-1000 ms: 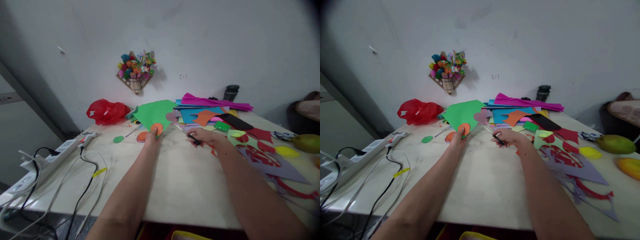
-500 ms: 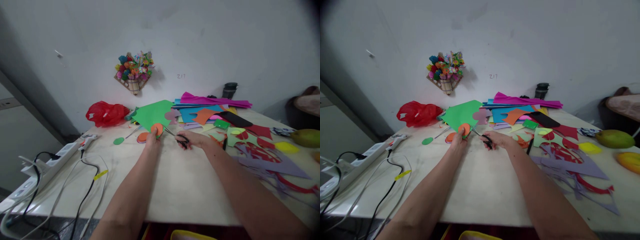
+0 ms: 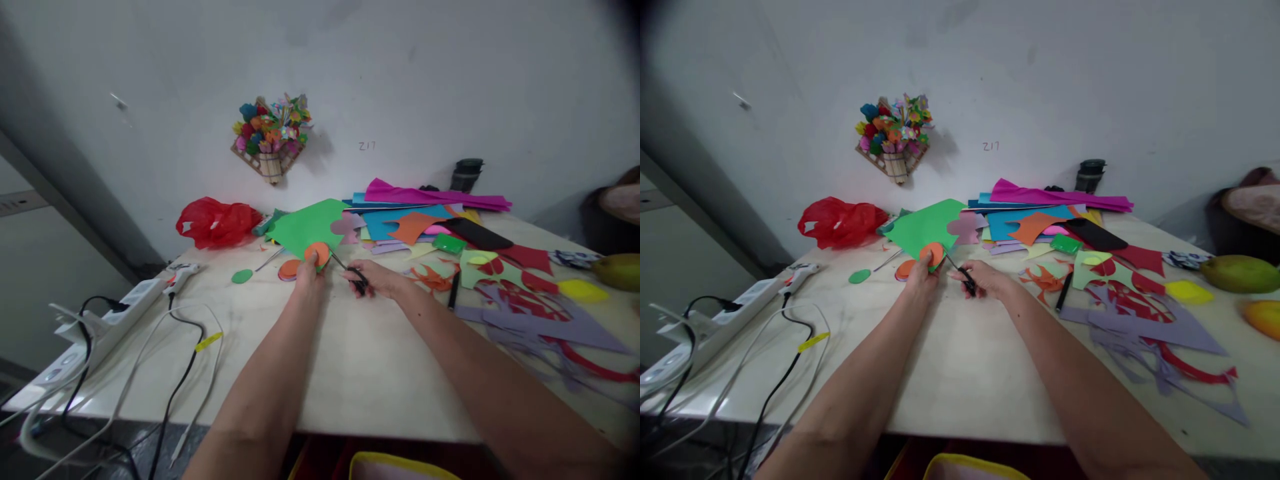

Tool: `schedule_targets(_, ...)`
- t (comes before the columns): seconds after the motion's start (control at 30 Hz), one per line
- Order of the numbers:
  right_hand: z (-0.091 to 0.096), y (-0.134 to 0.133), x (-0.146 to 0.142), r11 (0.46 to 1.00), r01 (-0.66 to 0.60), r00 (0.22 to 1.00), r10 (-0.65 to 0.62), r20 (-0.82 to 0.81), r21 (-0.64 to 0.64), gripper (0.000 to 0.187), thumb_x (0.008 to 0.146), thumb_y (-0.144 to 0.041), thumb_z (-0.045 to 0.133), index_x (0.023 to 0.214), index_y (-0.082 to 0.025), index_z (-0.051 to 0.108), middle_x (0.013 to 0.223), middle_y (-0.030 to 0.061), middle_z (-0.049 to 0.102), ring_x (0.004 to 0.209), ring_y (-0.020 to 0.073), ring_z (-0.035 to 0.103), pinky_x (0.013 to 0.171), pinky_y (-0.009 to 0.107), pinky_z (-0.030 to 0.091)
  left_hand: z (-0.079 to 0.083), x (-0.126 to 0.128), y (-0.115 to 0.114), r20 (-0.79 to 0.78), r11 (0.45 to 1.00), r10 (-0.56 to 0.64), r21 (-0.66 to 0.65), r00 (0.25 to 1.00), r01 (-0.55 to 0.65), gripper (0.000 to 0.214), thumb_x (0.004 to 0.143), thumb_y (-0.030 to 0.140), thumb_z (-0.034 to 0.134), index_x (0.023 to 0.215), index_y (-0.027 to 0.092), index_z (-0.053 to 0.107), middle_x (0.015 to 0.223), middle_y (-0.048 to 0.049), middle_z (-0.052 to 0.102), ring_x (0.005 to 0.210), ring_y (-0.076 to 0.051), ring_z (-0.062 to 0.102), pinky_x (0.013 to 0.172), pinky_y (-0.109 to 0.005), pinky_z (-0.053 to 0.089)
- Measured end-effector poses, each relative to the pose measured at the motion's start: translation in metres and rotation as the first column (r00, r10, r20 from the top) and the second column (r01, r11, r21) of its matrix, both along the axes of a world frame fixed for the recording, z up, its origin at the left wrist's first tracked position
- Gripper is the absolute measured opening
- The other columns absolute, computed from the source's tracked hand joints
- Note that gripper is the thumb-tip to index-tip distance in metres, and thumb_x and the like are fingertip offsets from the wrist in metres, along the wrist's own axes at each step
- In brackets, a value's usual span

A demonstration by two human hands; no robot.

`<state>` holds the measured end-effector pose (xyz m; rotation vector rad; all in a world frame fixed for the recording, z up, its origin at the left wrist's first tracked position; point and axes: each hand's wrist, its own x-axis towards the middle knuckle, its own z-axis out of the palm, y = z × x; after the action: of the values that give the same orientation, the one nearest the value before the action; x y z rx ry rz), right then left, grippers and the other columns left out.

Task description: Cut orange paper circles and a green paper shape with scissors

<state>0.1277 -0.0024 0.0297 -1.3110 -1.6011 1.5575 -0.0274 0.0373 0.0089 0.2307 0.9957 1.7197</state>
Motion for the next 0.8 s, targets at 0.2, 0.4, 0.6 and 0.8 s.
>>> schedule_targets(0.2, 0.000, -0.003, -0.007, 0.999, 0.037, 0.998, -0.037, -0.042, -0.013, 0.030, 0.093, -0.036, 0.077, 0.084, -0.020, 0.053, 0.053, -0.0056, 0.061, 0.039, 0.0085, 0.056, 0.032, 0.017, 0.028, 0.004, 0.000, -0.002, 0.013, 0.999, 0.011, -0.039, 1.000, -0.010, 0.018, 0.098, 0.007, 0.061, 0.086, 0.020, 0.061, 0.102, -0.0068, 0.077, 0.108, -0.020, 0.076, 0.088, -0.028, 0.064)
schedule_targets(0.4, -0.002, -0.004, -0.013, 0.997, 0.069, 0.995, -0.071, -0.072, -0.032, 0.037, 0.091, -0.045, 0.080, 0.086, -0.021, 0.053, 0.053, -0.0058, 0.061, 0.038, 0.0084, 0.054, 0.032, 0.017, 0.026, 0.005, 0.000, -0.003, 0.018, 0.999, 0.018, -0.048, 1.000, -0.017, 0.019, 0.099, 0.005, 0.060, 0.086, 0.020, 0.061, 0.101, -0.0057, 0.076, 0.102, -0.018, 0.076, 0.085, -0.027, 0.065)
schedule_targets(0.6, -0.006, -0.002, -0.016, 0.997, 0.074, 0.993, -0.076, -0.088, -0.028, 0.043, 0.087, -0.052, 0.083, 0.082, -0.020, 0.055, 0.051, -0.0057, 0.059, 0.036, 0.0070, 0.052, 0.031, 0.016, 0.024, 0.003, -0.001, 0.000, 0.050, 0.998, 0.007, -0.058, 0.999, -0.004, 0.017, 0.098, 0.006, 0.058, 0.103, 0.020, 0.066, 0.099, -0.0066, 0.077, 0.105, -0.021, 0.077, 0.083, -0.029, 0.066)
schedule_targets(0.8, -0.012, 0.001, -0.018, 0.995, 0.102, 0.987, -0.102, -0.125, -0.008, 0.037, 0.092, -0.046, 0.080, 0.080, -0.018, 0.059, 0.050, -0.0057, 0.058, 0.035, 0.0057, 0.050, 0.029, 0.015, 0.023, 0.006, 0.003, -0.001, 0.100, 0.996, 0.025, -0.086, 0.995, -0.017, 0.014, 0.099, 0.006, 0.059, 0.097, 0.019, 0.064, 0.101, -0.0060, 0.076, 0.103, -0.019, 0.076, 0.082, -0.024, 0.064)
